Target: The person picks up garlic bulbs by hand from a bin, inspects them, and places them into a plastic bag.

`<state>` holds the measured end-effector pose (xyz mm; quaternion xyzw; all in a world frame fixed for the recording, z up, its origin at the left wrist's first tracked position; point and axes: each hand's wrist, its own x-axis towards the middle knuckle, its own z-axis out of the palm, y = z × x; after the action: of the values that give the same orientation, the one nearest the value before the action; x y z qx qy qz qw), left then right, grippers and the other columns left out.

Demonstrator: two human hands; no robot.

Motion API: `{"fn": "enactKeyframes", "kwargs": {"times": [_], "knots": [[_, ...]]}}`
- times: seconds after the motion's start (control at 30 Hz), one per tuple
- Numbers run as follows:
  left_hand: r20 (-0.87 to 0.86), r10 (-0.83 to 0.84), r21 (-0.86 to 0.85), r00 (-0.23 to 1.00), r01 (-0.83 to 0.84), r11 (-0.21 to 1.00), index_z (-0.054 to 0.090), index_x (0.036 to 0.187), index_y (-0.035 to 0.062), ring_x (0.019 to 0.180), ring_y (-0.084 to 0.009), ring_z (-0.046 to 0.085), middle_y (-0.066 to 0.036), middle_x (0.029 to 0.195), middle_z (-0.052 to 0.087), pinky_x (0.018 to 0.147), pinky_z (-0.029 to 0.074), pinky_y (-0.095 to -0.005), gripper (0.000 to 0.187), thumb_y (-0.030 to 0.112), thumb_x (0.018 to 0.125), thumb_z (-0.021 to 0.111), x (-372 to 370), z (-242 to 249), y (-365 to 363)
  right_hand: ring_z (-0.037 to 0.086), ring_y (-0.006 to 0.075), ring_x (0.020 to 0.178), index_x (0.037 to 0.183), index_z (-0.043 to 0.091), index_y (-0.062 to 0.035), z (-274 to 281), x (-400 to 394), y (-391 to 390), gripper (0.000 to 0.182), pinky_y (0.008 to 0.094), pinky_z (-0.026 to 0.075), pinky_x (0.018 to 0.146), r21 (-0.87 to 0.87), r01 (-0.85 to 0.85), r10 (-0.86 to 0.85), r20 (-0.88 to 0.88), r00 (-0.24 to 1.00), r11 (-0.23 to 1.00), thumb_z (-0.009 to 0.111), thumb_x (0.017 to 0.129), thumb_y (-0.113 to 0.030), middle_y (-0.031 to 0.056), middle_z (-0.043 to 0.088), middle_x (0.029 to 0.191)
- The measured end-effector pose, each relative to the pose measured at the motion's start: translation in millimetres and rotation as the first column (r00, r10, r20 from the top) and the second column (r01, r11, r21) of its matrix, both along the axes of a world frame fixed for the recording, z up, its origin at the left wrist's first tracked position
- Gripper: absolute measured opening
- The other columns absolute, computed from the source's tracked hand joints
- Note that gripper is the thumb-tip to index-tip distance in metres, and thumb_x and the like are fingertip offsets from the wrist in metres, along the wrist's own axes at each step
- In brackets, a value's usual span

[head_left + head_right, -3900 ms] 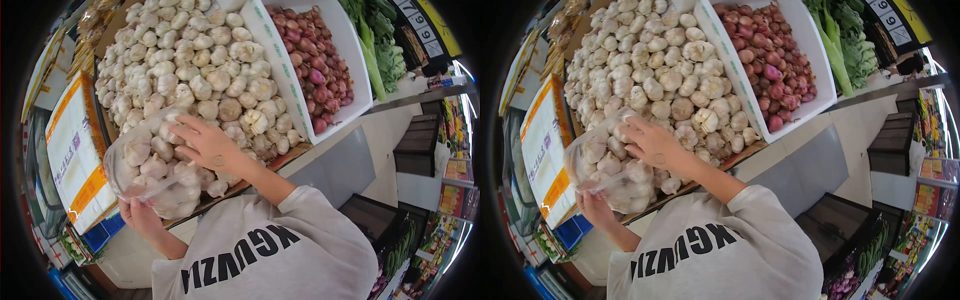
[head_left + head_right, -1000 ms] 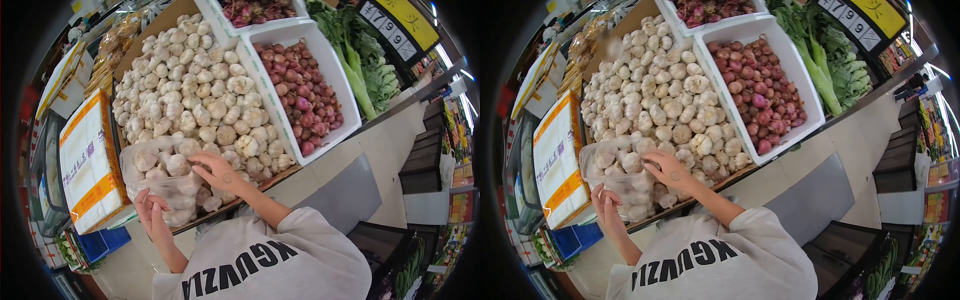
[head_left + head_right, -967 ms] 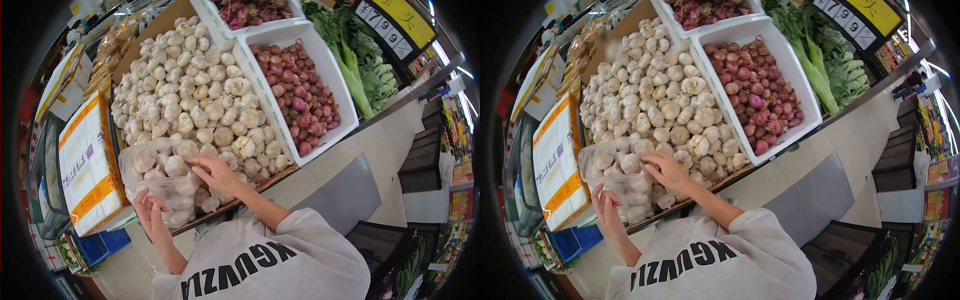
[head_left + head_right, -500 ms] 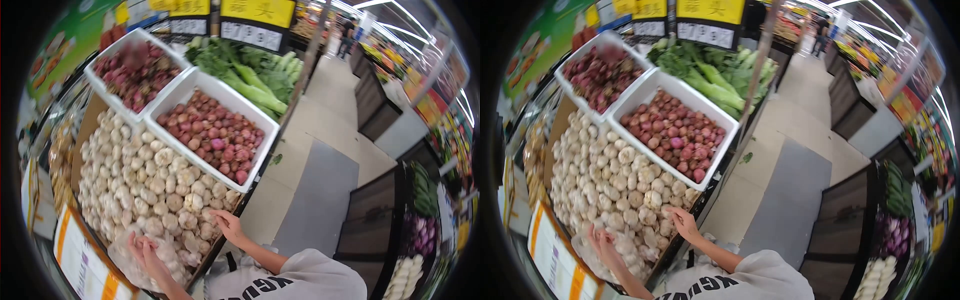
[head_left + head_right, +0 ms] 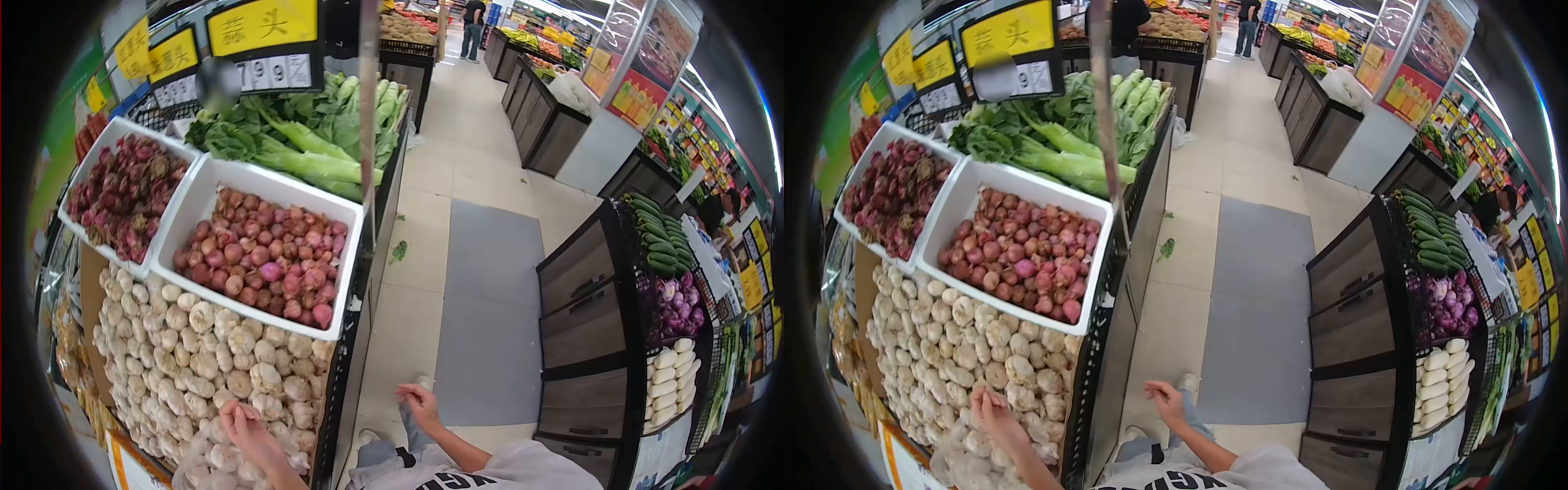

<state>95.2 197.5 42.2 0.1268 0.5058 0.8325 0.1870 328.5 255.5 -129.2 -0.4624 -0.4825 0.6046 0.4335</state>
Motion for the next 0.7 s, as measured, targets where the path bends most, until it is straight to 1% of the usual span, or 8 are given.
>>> {"fn": "enactKeyframes", "kwargs": {"times": [0.1,0.3,0.37,0.43,0.5,0.57,0.63,0.7], "knots": [[-0.102,-0.119,0.021,0.988,0.121,0.992,0.044,0.086,0.0017,0.058,-0.0075,0.035,-0.001,0.062,0.037,0.053,0.031,-0.0193,0.009,0.005,0.079,0.04,9.6,-5.2,36.6,0.053,0.0123,0.068,0.088,0.052,0.0026,-17.9,32.5,23.9,0.017,0.022,0.042,0.064,-0.05,0.102,-0.103,-0.014,0.995,0.993,0.04,0.077,0.002,0.0095,0.056,0.079],[-0.065,-0.278,0.051,0.958,0.282,0.958,0.046,0.084,0.0024,0.057,-0.0084,0.038,-0.001,0.061,0.039,0.053,0.031,-0.019,0.01,0.006,0.075,0.044,81.6,9.9,139.0,0.052,0.0116,0.066,0.084,0.053,0.0035,-6.7,82.1,114.0,0.014,0.0222,0.042,0.063,-0.041,0.193,-0.195,-0.037,0.98,0.98,0.042,0.076,0.001,0.0087,0.055,0.076],[-0.122,-0.418,0.094,0.9,0.43,0.898,0.046,0.084,0.0013,0.057,-0.0091,0.038,-0.001,0.061,0.039,0.053,0.031,-0.0194,0.01,0.005,0.075,0.044,109.9,18.4,175.7,0.052,0.0114,0.066,0.084,0.053,0.0034,8.0,103.1,153.2,0.014,0.0222,0.042,0.063,-0.021,0.191,-0.192,-0.049,0.98,0.981,0.043,0.076,0.0,0.0082,0.055,0.075],[-0.123,-0.504,0.094,0.855,0.515,0.852,0.046,0.083,0.0004,0.056,-0.0093,0.038,-0.001,0.06,0.04,0.053,0.031,-0.0196,0.01,0.005,0.075,0.044,136.4,20.4,209.4,0.052,0.0111,0.066,0.084,0.053,0.0029,15.2,126.9,185.6,0.014,0.0218,0.042,0.062,0.077,0.203,-0.207,0.048,0.977,0.976,0.043,0.076,-0.001,0.0074,0.055,0.075],[-0.105,-0.592,0.079,0.799,0.6,0.796,0.046,0.083,-0.0004,0.057,-0.0091,0.04,-0.002,0.061,0.041,0.053,0.032,-0.0198,0.009,0.005,0.076,0.043,161.1,22.2,237.5,0.052,0.0109,0.066,0.085,0.053,0.0025,22.9,151.6,210.7,0.014,0.0213,0.042,0.062,0.068,0.227,-0.231,0.053,0.972,0.971,0.043,0.076,-0.002,0.0071,0.056,0.075],[-0.089,-0.664,0.019,0.742,0.668,0.744,0.046,0.081,0.001,0.056,-0.0091,0.039,-0.002,0.059,0.04,0.052,0.032,-0.0201,0.008,0.007,0.075,0.044,180.4,23.0,261.4,0.052,0.0108,0.066,0.085,0.053,0.0021,19.0,165.9,228.1,0.014,0.0208,0.042,0.062,0.072,0.247,-0.252,0.061,0.966,0.966,0.044,0.076,-0.002,0.0068,0.056,0.075],[-0.111,-0.747,-0.056,0.655,0.746,0.663,0.047,0.082,-0.0002,0.057,-0.0084,0.043,-0.003,0.061,0.045,0.055,0.035,-0.0192,0.009,0.007,0.076,0.044,187.9,14.9,282.6,0.052,0.0107,0.067,0.085,0.054,0.0009,-5.5,177.6,242.5,0.014,0.0203,0.041,0.064,-0.006,0.247,-0.246,0.063,0.967,0.969,0.046,0.076,-0.005,0.0062,0.056,0.076],[-0.139,-0.841,-0.243,0.523,0.805,0.541,0.048,0.088,-0.0004,0.061,-0.0092,0.046,-0.004,0.064,0.048,0.058,0.036,-0.0191,0.014,0.007,0.077,0.045,189.1,4.6,304.0,0.054,0.0118,0.072,0.085,0.054,-0.0006,-34.4,176.2,255.9,0.016,0.0241,0.042,0.07,-0.044,0.077,-0.064,0.244,0.968,0.996,0.051,0.074,-0.012,0.0049,0.056,0.076]]}}
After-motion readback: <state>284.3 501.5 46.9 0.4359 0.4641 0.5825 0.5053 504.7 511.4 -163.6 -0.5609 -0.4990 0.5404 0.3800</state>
